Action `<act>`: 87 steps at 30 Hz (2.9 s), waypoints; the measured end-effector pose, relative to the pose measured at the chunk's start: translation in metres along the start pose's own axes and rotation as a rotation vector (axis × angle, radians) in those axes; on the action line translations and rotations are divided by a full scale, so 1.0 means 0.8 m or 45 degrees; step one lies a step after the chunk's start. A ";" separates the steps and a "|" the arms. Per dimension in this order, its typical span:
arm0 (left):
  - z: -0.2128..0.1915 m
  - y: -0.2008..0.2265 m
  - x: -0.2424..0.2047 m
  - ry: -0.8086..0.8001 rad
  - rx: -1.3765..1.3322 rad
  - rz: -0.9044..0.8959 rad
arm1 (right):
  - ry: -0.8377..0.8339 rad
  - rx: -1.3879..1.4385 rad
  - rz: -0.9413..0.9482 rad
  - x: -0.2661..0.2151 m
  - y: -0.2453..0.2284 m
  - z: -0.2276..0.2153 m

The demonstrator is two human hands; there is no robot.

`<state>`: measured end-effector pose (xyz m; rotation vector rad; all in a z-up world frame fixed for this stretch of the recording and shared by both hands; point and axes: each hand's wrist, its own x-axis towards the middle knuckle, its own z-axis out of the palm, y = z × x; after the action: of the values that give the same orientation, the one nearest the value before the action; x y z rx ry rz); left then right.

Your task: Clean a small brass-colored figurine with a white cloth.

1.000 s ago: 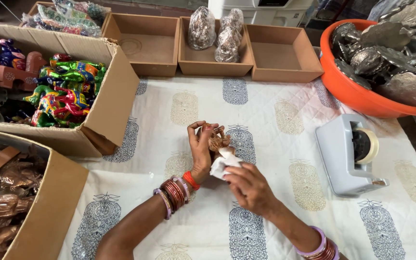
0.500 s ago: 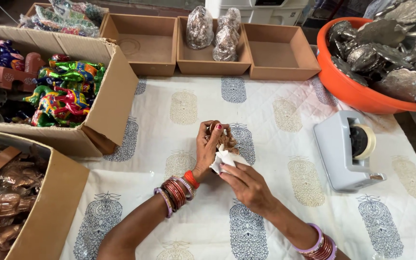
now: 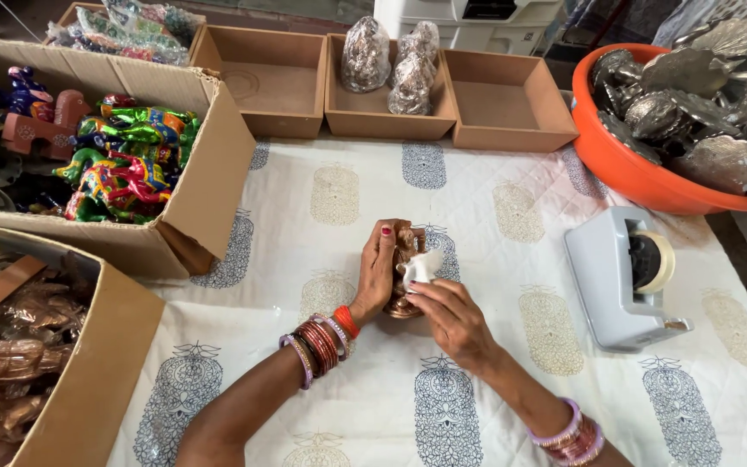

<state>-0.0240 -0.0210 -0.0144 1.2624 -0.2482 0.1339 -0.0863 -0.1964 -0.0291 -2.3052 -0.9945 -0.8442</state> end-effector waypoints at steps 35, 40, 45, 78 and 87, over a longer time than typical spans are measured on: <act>0.002 -0.007 0.000 -0.230 0.030 0.024 | 0.006 0.292 0.462 0.013 -0.024 -0.028; 0.006 -0.008 -0.003 -0.272 0.119 0.150 | 0.181 0.250 0.264 0.078 -0.035 -0.030; 0.006 0.003 -0.003 -0.329 0.124 0.175 | 0.278 0.169 0.188 0.089 -0.041 -0.034; -0.015 -0.021 0.011 -0.362 0.212 0.105 | 0.031 -0.024 -0.197 0.023 0.033 -0.012; -0.018 -0.027 0.008 -0.316 0.179 0.054 | 0.121 0.143 0.324 0.021 0.018 -0.001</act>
<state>-0.0114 -0.0140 -0.0368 1.4146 -0.4862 0.0311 -0.0663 -0.1981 -0.0200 -2.2141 -0.6721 -0.7643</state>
